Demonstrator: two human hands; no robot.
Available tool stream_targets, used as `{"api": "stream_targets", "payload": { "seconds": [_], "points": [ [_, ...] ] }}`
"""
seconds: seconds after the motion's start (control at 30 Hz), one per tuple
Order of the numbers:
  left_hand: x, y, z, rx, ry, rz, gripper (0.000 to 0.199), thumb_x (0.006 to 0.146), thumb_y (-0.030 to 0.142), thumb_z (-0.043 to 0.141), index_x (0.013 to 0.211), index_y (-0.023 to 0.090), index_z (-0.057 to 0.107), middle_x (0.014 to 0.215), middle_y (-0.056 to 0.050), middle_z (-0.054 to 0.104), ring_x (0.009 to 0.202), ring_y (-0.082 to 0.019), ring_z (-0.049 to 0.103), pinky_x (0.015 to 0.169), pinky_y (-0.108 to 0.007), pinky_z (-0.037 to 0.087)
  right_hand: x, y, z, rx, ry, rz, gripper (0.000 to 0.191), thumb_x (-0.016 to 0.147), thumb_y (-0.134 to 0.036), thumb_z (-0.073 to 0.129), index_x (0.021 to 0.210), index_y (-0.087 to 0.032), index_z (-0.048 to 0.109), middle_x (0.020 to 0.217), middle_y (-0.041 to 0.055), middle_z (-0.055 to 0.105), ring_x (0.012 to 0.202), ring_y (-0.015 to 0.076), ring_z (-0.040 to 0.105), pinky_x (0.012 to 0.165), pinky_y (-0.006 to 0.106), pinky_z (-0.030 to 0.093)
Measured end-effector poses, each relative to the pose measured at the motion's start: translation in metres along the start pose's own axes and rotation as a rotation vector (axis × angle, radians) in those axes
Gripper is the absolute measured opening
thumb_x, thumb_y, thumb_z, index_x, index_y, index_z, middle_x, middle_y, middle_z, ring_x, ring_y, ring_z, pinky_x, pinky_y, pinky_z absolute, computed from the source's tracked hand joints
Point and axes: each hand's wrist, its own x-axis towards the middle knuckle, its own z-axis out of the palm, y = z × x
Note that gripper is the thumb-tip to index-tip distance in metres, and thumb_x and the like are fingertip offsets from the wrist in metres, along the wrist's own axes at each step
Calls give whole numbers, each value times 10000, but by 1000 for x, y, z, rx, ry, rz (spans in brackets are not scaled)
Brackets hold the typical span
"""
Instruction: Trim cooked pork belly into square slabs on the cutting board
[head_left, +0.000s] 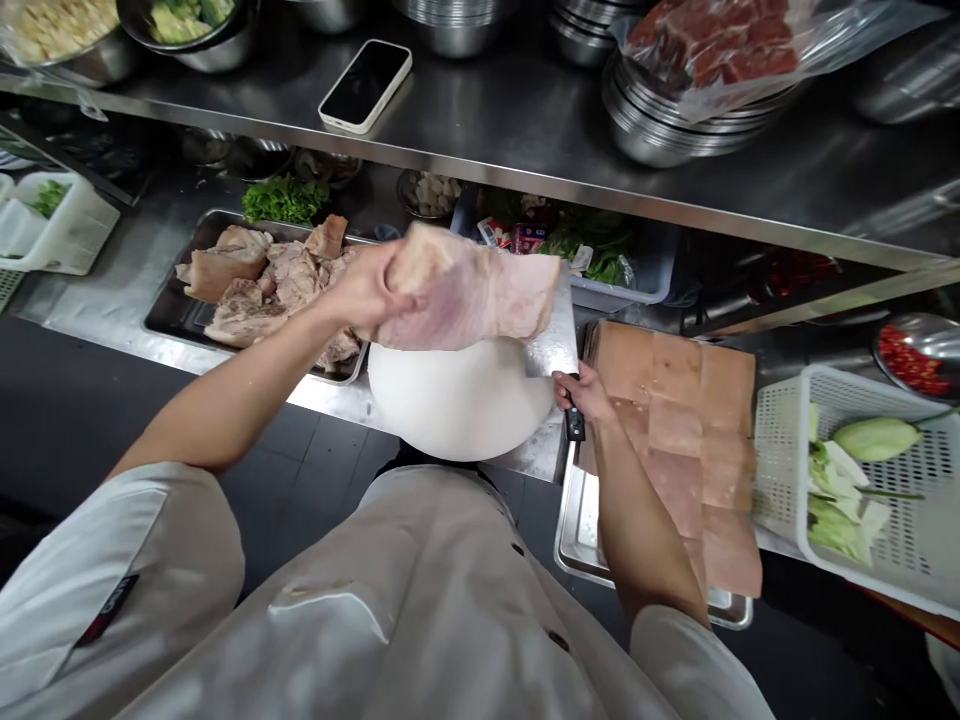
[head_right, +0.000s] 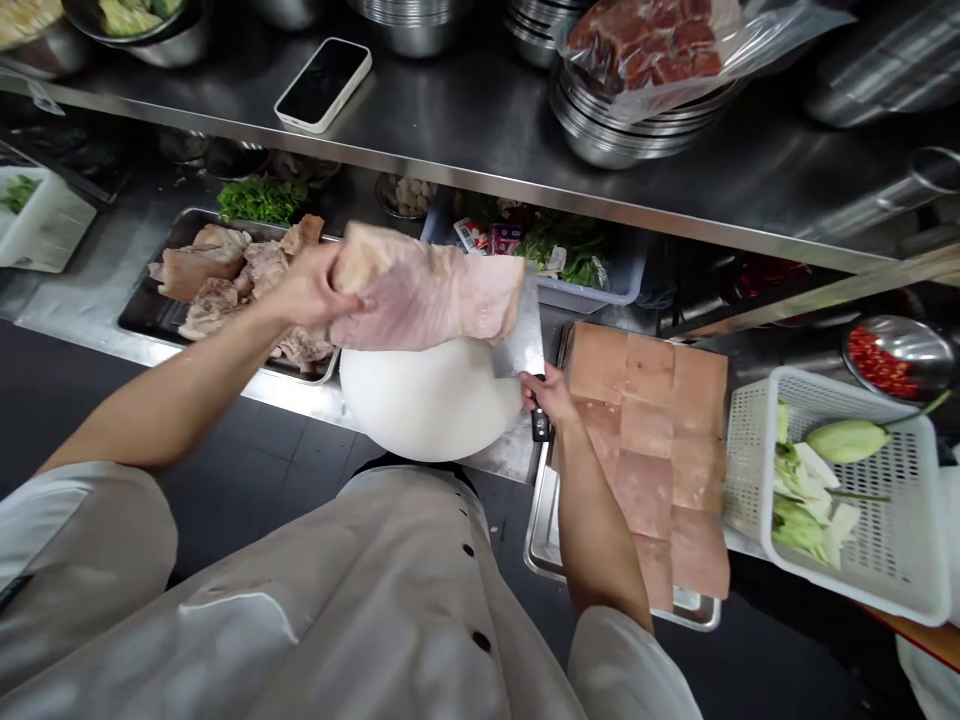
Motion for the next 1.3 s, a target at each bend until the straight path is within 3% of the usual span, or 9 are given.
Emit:
{"api": "stream_targets", "payload": {
  "seconds": [0.17, 0.33, 0.43, 0.63, 0.8, 0.97, 1.07, 1.2, 1.3],
  "points": [
    [-15, -55, 41, 302, -415, 467, 382, 721, 287, 837, 1094, 231, 776, 1115, -88, 791, 1131, -339, 732, 1013, -404, 585, -20, 16, -16, -9, 190, 20, 518, 640, -517, 859, 841, -267, 453, 512, -124, 496, 346, 80, 402, 356, 226, 365],
    [-27, -116, 54, 485, -377, 1034, 303, 954, 172, 596, 1232, 212, 712, 1298, -128, 747, 1245, -262, 708, 1083, -404, 592, -61, 52, 2, 25, 311, 85, 519, 668, -547, 806, 876, -273, 417, 518, -134, 479, 352, 83, 395, 347, 221, 345],
    [-32, -136, 45, 549, -392, 1224, 317, 993, 128, 558, 1256, 238, 696, 1380, -124, 709, 1370, -253, 624, 1170, -414, 540, -84, 58, 20, 47, 397, 100, 474, 701, -520, 774, 874, -281, 402, 542, -121, 478, 370, 90, 411, 357, 231, 359],
    [-16, -159, 21, 493, -443, 1184, 341, 1021, 174, 583, 1329, 279, 686, 1440, -104, 678, 1412, -252, 585, 1201, -437, 515, -121, 53, 75, 45, 557, 90, 362, 824, -502, 655, 883, -286, 370, 581, -107, 447, 398, 96, 420, 391, 253, 392],
    [5, -180, 0, 479, -495, 1087, 430, 1052, 221, 523, 1463, 291, 624, 1495, -104, 637, 1427, -254, 571, 1221, -459, 487, -115, 54, 111, 17, 621, 47, 303, 890, -492, 565, 864, -285, 345, 601, -106, 437, 427, 84, 424, 428, 241, 412],
    [-29, -212, 5, 456, -563, 1086, 404, 1040, 210, 547, 1375, 384, 693, 1443, -33, 683, 1477, -244, 516, 1246, -494, 449, -89, 38, 90, -33, 606, -4, 232, 895, -375, 538, 789, -287, 352, 524, -114, 401, 393, 69, 397, 450, 232, 386],
    [-51, -223, 26, 483, -475, 1013, 464, 1026, 171, 548, 1422, 385, 660, 1474, -42, 658, 1496, -258, 490, 1255, -514, 430, -64, 19, 67, -88, 584, -30, 197, 843, -331, 573, 786, -274, 393, 489, -119, 407, 377, 67, 399, 445, 218, 373],
    [-43, -219, 56, 531, -395, 954, 441, 1038, 171, 508, 1401, 349, 685, 1481, -68, 648, 1509, -295, 464, 1251, -552, 420, -34, -6, 42, -189, 603, -75, 220, 779, -353, 620, 797, -272, 415, 507, -113, 438, 400, 85, 420, 430, 214, 377],
    [-28, -209, 61, 597, -419, 976, 449, 1041, 153, 470, 1407, 299, 684, 1494, -81, 635, 1516, -292, 453, 1256, -530, 412, -35, -19, 28, -302, 653, -90, 221, 789, -388, 603, 806, -275, 413, 524, -103, 451, 403, 96, 422, 421, 225, 359]
  ]
}}
